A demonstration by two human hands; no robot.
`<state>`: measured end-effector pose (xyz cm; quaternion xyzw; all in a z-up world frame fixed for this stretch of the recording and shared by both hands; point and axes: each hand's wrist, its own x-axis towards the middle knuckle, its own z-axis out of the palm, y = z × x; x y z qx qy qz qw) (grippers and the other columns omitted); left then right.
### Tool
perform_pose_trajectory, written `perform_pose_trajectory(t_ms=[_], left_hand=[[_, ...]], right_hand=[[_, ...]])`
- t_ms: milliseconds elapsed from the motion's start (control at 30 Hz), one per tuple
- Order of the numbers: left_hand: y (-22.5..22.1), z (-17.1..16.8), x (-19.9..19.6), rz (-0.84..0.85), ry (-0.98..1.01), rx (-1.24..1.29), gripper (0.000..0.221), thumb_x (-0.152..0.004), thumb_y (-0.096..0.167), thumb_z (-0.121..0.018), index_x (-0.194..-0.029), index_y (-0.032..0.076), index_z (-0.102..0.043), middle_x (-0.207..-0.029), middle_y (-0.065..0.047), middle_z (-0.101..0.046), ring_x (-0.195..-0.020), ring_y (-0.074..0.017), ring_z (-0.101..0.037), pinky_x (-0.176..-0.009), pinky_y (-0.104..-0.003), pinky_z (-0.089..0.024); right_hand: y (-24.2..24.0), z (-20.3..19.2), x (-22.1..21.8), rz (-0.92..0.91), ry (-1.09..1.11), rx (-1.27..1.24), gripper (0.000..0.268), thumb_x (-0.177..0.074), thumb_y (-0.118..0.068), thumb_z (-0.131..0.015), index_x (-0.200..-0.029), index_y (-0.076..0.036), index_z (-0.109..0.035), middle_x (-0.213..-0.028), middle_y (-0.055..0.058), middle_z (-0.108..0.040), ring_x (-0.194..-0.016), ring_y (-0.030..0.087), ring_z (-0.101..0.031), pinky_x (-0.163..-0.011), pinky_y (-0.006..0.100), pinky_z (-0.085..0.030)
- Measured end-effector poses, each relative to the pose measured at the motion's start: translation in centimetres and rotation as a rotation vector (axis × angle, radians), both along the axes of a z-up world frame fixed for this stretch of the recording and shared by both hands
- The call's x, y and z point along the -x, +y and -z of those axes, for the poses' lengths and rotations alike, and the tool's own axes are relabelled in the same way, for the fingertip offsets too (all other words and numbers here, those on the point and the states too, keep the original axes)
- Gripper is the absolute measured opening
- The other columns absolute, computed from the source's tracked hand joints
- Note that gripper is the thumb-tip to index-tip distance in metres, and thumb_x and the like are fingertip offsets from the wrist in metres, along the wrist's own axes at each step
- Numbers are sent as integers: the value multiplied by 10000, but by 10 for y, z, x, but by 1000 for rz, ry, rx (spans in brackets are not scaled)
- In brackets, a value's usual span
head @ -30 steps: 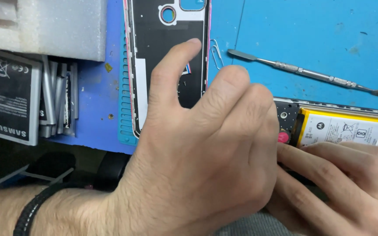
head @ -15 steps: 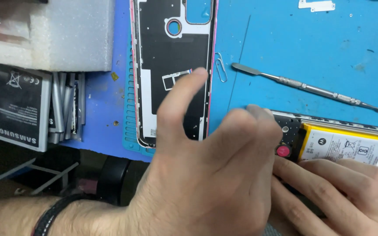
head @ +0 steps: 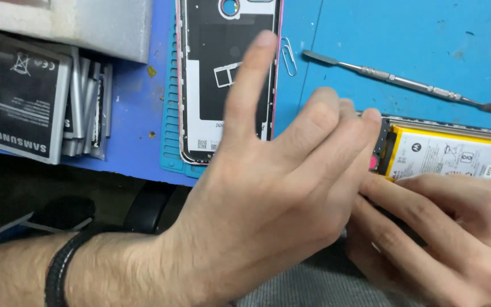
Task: Assembling internal components of a smartphone by connecting ribbon cables and fastening screws.
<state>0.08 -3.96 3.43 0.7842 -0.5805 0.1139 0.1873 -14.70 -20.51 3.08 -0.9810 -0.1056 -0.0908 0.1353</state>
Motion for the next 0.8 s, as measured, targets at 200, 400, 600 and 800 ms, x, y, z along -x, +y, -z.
perform_pose_trajectory(t_ms=[200,400,600,800], left_hand=[[-4,6,-3,68,57,58,235,-1179,-51,-583,-998,25,-712,-1069,-69,-594,-1023,-276,-556,-1262,-755,-429],[3,13,-4,74,56,73,146,-1231,2,-627,-1232,-49,-764,-1188,-88,-629,-983,-284,-505,-1249,-797,-332],[16,21,-3,120,52,59,559,-1165,387,-1014,-1373,-79,-787,-1368,-138,-636,-1423,-323,-472,-1211,-894,-221],[45,6,-13,115,58,171,504,-1244,355,-565,-1280,-99,-780,-1297,-180,-719,-1382,-447,-534,-1126,-903,-236]], right_hand=[[-6,10,0,-58,-125,-64,194,-984,-62,-687,-1101,43,-800,-1155,141,-830,-810,270,-669,-836,359,-509],[-10,8,-2,-74,-108,-96,243,-970,-60,-702,-1167,50,-790,-1195,157,-816,-849,326,-686,-874,412,-541],[-28,8,27,-146,-69,-8,245,-995,-79,-680,-1210,-5,-772,-1268,155,-807,-1015,359,-714,-966,500,-576],[-38,10,48,-119,39,56,347,-974,-126,-706,-1310,-42,-716,-1370,190,-771,-1155,282,-741,-1037,594,-583]])
